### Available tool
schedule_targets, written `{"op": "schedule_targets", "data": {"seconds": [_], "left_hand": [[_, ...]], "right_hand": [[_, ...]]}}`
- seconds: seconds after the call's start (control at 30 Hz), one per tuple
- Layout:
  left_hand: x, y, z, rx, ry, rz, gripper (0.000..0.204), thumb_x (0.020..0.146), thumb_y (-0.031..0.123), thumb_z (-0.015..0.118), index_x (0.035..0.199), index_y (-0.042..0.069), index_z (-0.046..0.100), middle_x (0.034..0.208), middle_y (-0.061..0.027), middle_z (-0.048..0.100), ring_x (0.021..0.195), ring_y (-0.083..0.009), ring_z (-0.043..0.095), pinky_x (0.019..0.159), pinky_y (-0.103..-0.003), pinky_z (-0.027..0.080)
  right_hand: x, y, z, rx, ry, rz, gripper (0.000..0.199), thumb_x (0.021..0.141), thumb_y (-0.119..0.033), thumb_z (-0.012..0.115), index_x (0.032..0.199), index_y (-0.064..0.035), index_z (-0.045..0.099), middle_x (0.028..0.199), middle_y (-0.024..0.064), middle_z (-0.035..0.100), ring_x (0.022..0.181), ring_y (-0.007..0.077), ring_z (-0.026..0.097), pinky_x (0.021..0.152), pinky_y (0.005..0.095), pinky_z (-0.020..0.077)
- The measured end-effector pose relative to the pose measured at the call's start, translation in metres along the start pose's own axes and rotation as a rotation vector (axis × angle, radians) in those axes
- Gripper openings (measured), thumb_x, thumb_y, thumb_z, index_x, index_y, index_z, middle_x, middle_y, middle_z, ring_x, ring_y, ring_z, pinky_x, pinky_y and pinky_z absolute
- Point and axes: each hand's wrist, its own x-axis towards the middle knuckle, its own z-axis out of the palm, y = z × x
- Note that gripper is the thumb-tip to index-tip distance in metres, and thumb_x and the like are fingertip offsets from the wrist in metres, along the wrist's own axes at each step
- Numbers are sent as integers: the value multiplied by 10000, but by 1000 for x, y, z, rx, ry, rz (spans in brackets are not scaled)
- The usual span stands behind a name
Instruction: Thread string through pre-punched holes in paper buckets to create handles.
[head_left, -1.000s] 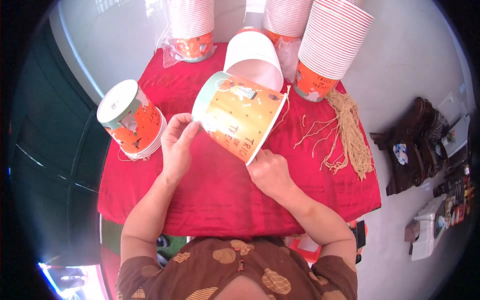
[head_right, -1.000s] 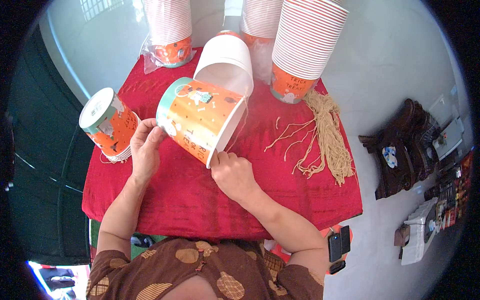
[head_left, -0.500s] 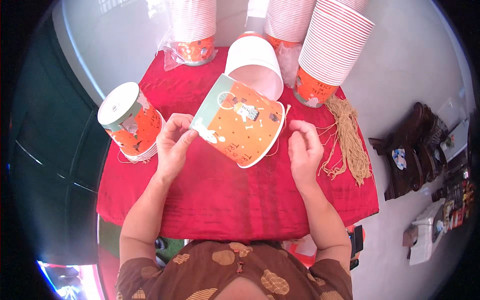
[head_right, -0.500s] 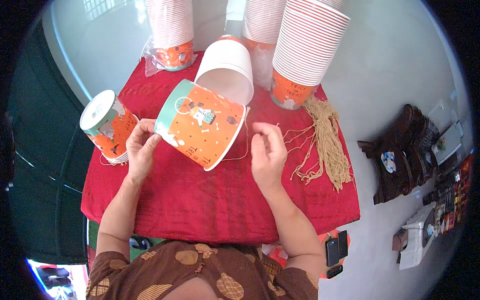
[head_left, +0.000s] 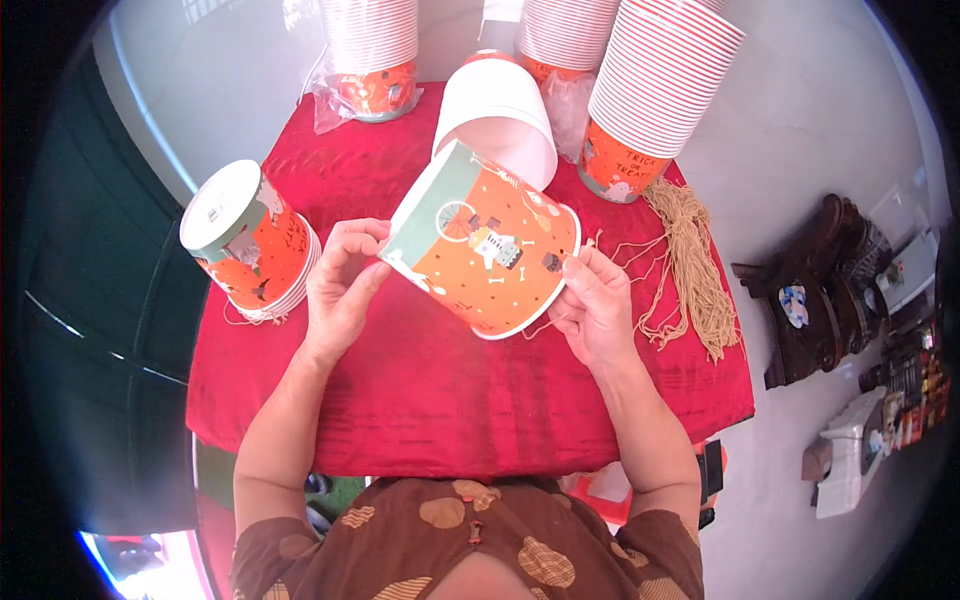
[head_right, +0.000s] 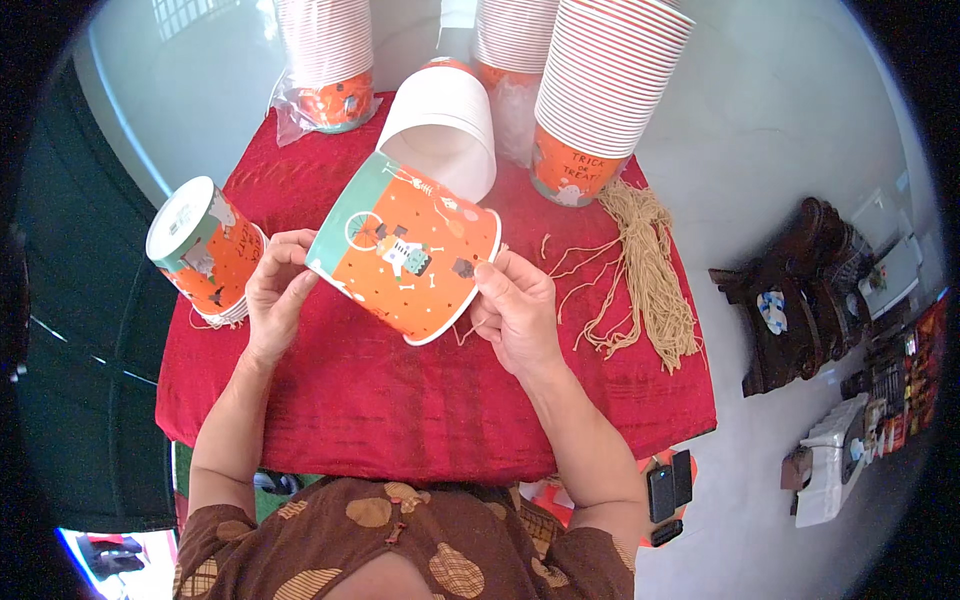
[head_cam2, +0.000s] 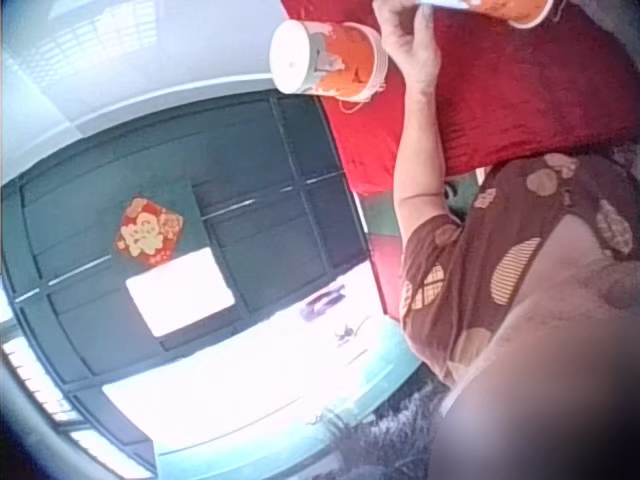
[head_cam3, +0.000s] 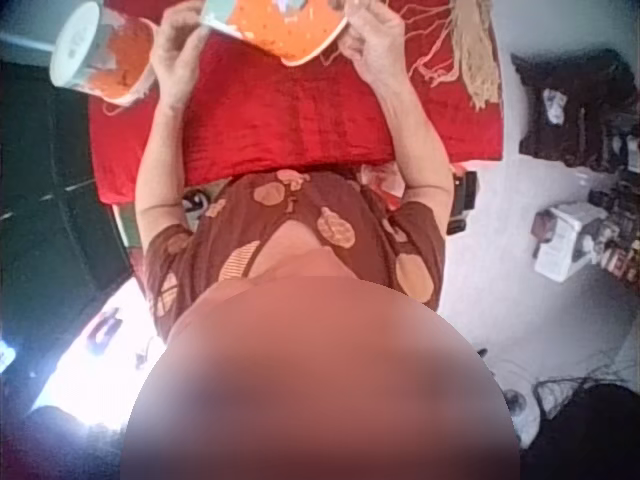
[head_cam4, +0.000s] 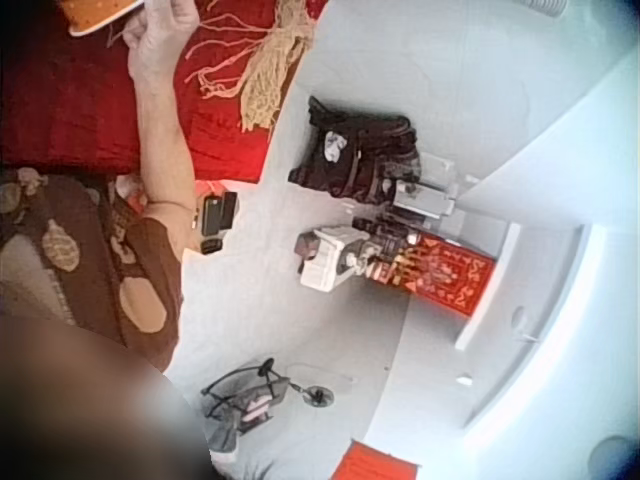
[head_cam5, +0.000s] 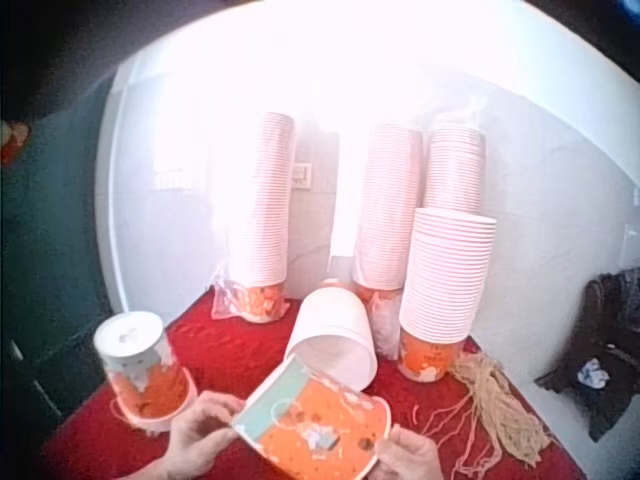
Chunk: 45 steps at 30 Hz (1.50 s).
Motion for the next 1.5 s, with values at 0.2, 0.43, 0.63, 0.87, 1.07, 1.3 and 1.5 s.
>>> {"op": "schedule_targets", "data": {"seconds": [0.2,0.43,0.63,0.87,1.07,1.3,1.5], "left_hand": [[-4,-1,5,700,267,173,245,797,-86,668,982,30,558,1068,-116,556,1021,-241,561,869,-345,478],[-19,28,36,728,8,495,311,684,-60,756,919,32,574,880,-137,578,766,-292,584,644,-358,489],[-33,23,56,530,-272,292,342,714,-41,750,994,16,562,933,-149,629,849,-302,650,724,-360,533],[-38,22,56,505,-176,56,314,746,-37,720,1005,19,552,921,-131,621,861,-267,654,762,-330,530],[-37,19,55,557,-159,20,346,774,49,765,1024,12,529,920,-153,599,823,-301,663,680,-362,534],[-40,16,54,676,-158,28,229,775,53,769,906,19,585,795,-128,627,700,-266,652,597,-337,520],[-40,18,56,740,-178,121,195,770,-9,735,882,15,577,757,-124,612,650,-279,638,547,-353,511]], "right_hand": [[-9,21,16,-100,38,-127,133,969,-135,592,883,-40,557,589,-42,430,438,20,302,386,196,256],[-22,52,29,-437,-13,-231,113,965,-50,593,868,-16,547,664,-21,561,562,25,513,491,197,409],[-26,65,32,-726,-133,-341,136,904,19,633,1036,17,603,726,57,631,628,100,619,568,264,507],[-20,64,28,-821,-207,-427,190,892,52,607,1080,26,605,748,106,642,634,145,644,565,289,503],[-16,63,26,-1006,-270,-602,303,848,70,605,1151,52,595,838,188,662,717,285,688,629,347,545],[-16,62,26,-1136,-342,-627,316,807,59,635,1122,62,604,899,206,676,760,326,689,647,385,560],[-15,60,27,-1166,-341,-651,292,798,54,643,1088,53,611,884,190,678,730,313,686,621,386,554]]}}
